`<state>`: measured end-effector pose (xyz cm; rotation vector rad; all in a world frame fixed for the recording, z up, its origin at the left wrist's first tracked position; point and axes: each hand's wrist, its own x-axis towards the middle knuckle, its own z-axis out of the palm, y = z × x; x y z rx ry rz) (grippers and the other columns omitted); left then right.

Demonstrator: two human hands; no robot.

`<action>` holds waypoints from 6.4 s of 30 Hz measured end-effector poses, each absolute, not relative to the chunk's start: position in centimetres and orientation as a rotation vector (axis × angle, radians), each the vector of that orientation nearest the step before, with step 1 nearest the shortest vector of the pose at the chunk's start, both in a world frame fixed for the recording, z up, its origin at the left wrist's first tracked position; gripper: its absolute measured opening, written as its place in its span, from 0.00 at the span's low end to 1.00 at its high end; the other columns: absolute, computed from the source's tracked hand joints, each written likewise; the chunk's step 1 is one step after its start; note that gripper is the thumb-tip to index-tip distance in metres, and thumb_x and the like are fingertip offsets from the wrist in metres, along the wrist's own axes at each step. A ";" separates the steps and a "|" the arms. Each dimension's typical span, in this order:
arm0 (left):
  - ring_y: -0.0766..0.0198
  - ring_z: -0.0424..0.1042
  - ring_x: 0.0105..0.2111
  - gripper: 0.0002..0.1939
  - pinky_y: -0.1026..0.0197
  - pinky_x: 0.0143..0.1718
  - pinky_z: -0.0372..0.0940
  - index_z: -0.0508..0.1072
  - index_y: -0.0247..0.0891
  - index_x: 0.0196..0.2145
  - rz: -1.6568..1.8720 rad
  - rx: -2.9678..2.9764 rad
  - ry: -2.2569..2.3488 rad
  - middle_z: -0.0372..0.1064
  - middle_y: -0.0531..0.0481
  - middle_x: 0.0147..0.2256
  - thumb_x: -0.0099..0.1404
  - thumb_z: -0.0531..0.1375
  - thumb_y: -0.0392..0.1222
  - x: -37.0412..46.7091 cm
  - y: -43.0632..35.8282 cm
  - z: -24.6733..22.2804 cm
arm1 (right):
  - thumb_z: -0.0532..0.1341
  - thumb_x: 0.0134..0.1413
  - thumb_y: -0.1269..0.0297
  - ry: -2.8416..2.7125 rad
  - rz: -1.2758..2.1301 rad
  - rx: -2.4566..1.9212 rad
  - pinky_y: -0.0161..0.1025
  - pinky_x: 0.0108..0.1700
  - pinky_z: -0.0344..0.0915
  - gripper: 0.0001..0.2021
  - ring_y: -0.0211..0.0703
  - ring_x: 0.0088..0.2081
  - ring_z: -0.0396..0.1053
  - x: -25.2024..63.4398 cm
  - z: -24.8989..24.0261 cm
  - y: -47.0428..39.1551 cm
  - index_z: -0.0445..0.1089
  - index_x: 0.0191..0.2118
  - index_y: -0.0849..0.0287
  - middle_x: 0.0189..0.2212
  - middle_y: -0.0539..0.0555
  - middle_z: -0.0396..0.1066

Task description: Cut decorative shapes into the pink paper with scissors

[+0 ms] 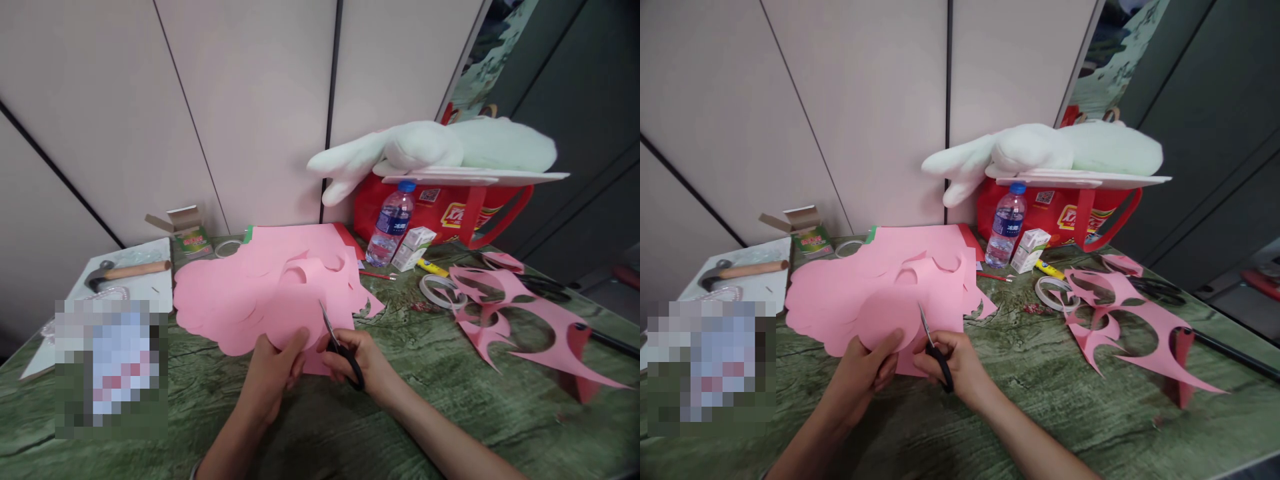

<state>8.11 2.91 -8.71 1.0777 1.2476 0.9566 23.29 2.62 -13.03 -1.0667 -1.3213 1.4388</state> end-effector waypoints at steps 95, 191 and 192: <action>0.75 0.45 0.10 0.21 0.67 0.12 0.42 0.60 0.39 0.13 0.962 1.109 1.269 0.49 0.60 0.08 0.56 0.58 0.51 8.2 2.8 -8.9 | 0.67 0.39 0.41 -1.327 1.438 -1.048 0.31 0.20 0.53 0.26 0.33 0.17 0.56 23.2 -13.1 2.6 0.67 0.29 0.62 0.14 0.46 0.60; 0.75 0.43 0.12 0.15 0.68 0.13 0.38 0.59 0.40 0.19 0.990 1.016 1.313 0.45 0.64 0.09 0.52 0.62 0.46 8.8 2.4 -7.6 | 0.74 0.33 0.53 -1.248 1.488 -0.948 0.30 0.24 0.47 0.21 0.30 0.22 0.49 23.2 -13.5 2.8 0.66 0.27 0.62 0.19 0.43 0.57; 0.75 0.43 0.12 0.15 0.68 0.13 0.38 0.59 0.40 0.19 0.989 1.020 1.307 0.45 0.64 0.09 0.52 0.62 0.46 8.7 2.4 -7.7 | 0.74 0.33 0.53 -1.247 1.489 -0.954 0.30 0.24 0.47 0.22 0.30 0.22 0.49 23.2 -13.6 2.8 0.66 0.27 0.62 0.19 0.43 0.57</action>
